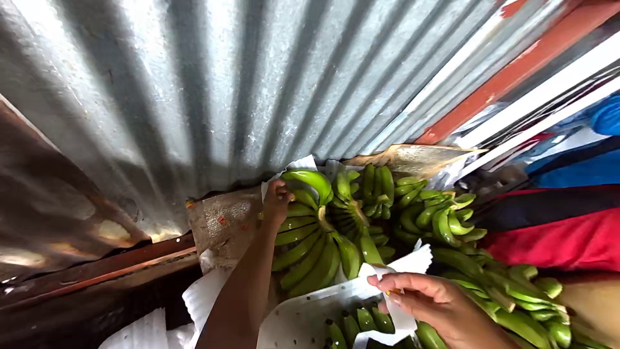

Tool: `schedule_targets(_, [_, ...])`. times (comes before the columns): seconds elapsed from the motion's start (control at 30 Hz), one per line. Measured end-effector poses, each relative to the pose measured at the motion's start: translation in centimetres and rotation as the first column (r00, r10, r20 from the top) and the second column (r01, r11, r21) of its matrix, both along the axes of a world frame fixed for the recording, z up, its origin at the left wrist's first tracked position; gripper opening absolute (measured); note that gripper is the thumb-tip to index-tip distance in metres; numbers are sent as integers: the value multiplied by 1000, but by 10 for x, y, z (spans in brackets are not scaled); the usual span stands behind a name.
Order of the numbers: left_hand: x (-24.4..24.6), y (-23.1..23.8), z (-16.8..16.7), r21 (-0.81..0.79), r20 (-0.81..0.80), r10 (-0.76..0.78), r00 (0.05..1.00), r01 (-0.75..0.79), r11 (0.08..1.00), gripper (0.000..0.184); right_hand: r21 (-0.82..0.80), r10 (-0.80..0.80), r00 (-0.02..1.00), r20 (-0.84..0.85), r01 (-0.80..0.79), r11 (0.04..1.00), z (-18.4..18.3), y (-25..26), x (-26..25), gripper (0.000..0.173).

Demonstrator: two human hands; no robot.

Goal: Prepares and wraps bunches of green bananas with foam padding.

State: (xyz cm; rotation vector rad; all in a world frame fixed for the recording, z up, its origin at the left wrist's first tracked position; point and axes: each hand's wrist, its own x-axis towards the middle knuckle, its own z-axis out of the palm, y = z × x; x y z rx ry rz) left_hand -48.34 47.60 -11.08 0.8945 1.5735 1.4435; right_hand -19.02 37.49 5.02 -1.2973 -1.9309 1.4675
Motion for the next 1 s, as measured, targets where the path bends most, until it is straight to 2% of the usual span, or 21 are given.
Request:
schedule_targets(0.1, [4,4,1,-171,-83,96,992,-109,979,53,25,-56,998,-25,56,998,3,-6,16,27])
schedule_targets(0.17, [8,5,2,-214,-75,162,984,-174,961,55,11,-121,989,-85,123,992,1,-8,21,29])
schedule_targets(0.27, [11,6,1,-168,89,282,955,-265,950,54,-50,-232,954,-191,227,973,2,-14,14,29])
schedule_targets(0.33, [14,2,6,-98,239,297,925,-281,955,50,-84,-273,932,-240,260,962,4,-17,10,29])
schedule_targets(0.4, [18,0,12,-71,297,273,915,-264,962,51,-126,-306,915,-261,282,951,6,-18,4,29])
schedule_targets(0.57, [29,13,7,-189,114,305,945,-281,941,60,-129,-312,906,-287,287,949,-4,-9,1,29])
schedule_targets(0.73, [21,19,16,-387,-55,231,971,-234,892,66,-108,-364,874,-322,348,931,-7,-7,-3,28])
schedule_targets(0.93, [17,23,9,-395,-81,158,984,-177,902,61,-123,-383,856,-348,364,923,-6,-4,4,26])
schedule_targets(1.0, [20,24,10,-424,-161,136,978,-193,885,62,-123,-385,854,-350,366,923,-8,-3,7,25])
